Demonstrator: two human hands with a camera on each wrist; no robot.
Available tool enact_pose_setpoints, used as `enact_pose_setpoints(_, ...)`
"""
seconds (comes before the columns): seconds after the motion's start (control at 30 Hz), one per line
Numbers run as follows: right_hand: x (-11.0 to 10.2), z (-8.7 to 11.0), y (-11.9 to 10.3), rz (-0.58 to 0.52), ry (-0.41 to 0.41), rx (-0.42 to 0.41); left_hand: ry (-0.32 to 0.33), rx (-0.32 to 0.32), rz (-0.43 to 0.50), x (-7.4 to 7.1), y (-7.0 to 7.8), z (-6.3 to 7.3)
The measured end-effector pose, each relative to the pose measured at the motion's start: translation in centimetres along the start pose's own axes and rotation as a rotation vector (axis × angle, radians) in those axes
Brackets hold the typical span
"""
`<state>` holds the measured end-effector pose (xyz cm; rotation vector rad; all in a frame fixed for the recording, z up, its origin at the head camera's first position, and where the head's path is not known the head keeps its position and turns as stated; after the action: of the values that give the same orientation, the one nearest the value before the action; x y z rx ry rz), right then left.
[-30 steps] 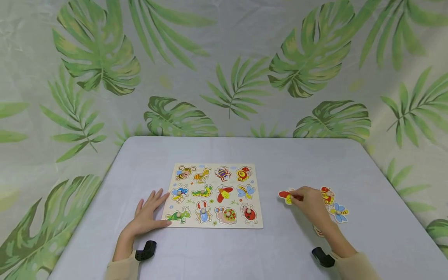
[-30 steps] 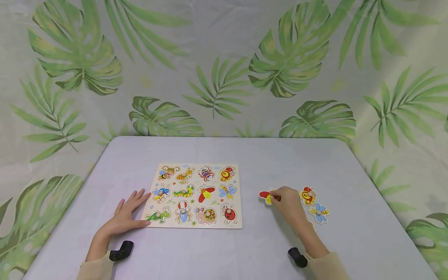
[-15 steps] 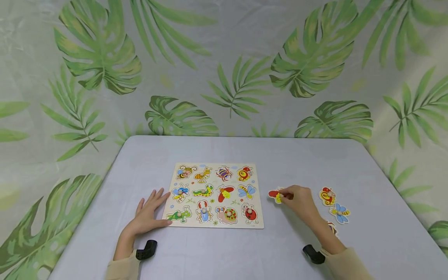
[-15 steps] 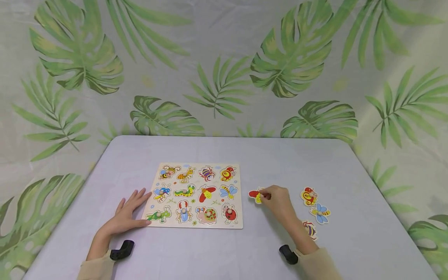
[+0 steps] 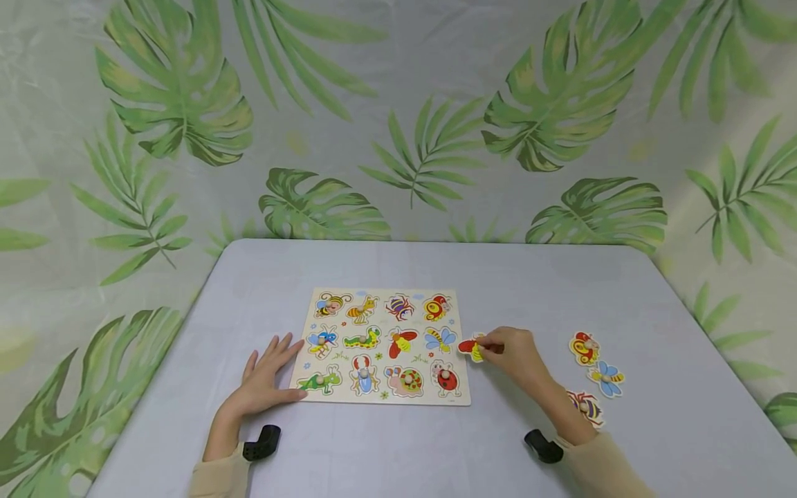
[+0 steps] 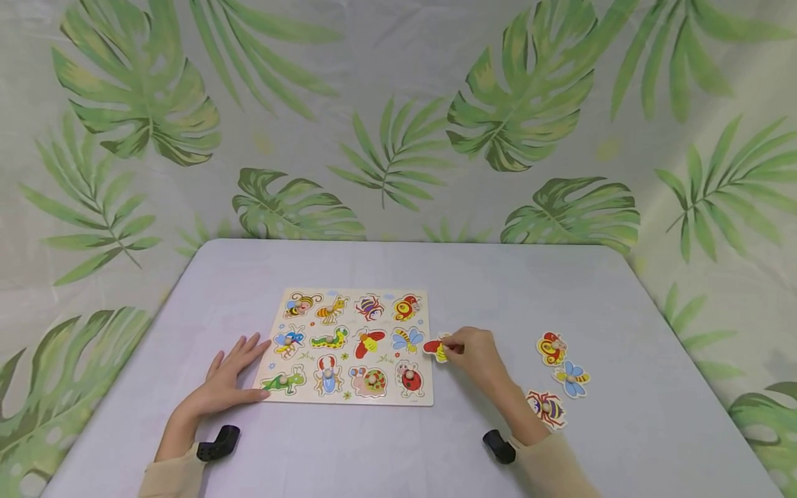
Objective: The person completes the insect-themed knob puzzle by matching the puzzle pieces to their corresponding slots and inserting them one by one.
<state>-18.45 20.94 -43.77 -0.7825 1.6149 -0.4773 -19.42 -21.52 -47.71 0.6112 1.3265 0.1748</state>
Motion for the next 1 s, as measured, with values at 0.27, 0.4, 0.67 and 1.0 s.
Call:
enact_pose_setpoints(0.27, 1.5, -1.2, -0.8, -0.022, -0.085, -0.08, 0.002, 0.001, -0.004, 0.0, -0.1, 0.1)
enact_pose_setpoints(0.4, 2.1, -1.9, -1.2, -0.044, -0.118, -0.116, 0.004, 0.003, 0.001, 0.0, -0.1, 0.0)
enact_pose_setpoints(0.67, 3.0, -2.8, -1.6, -0.057, -0.159, -0.134, -0.005, 0.01, 0.001, 0.1, -0.1, 0.0)
enact_pose_setpoints(1.0, 4.1, -4.2, -2.2, -0.052, -0.26, -0.234, -0.007, 0.007, 0.007, 0.0, 0.0, -0.1)
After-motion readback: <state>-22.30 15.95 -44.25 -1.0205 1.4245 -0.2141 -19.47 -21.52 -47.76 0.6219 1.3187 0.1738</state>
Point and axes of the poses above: each hand's wrist, its own z-axis away from the middle knuckle, its own x-axis out of the palm, y = z × x, the point moved 3 cm from there along -z, towards the middle knuckle, and after that the axes turned 11 degrees about -z, right-handed, at the moved point
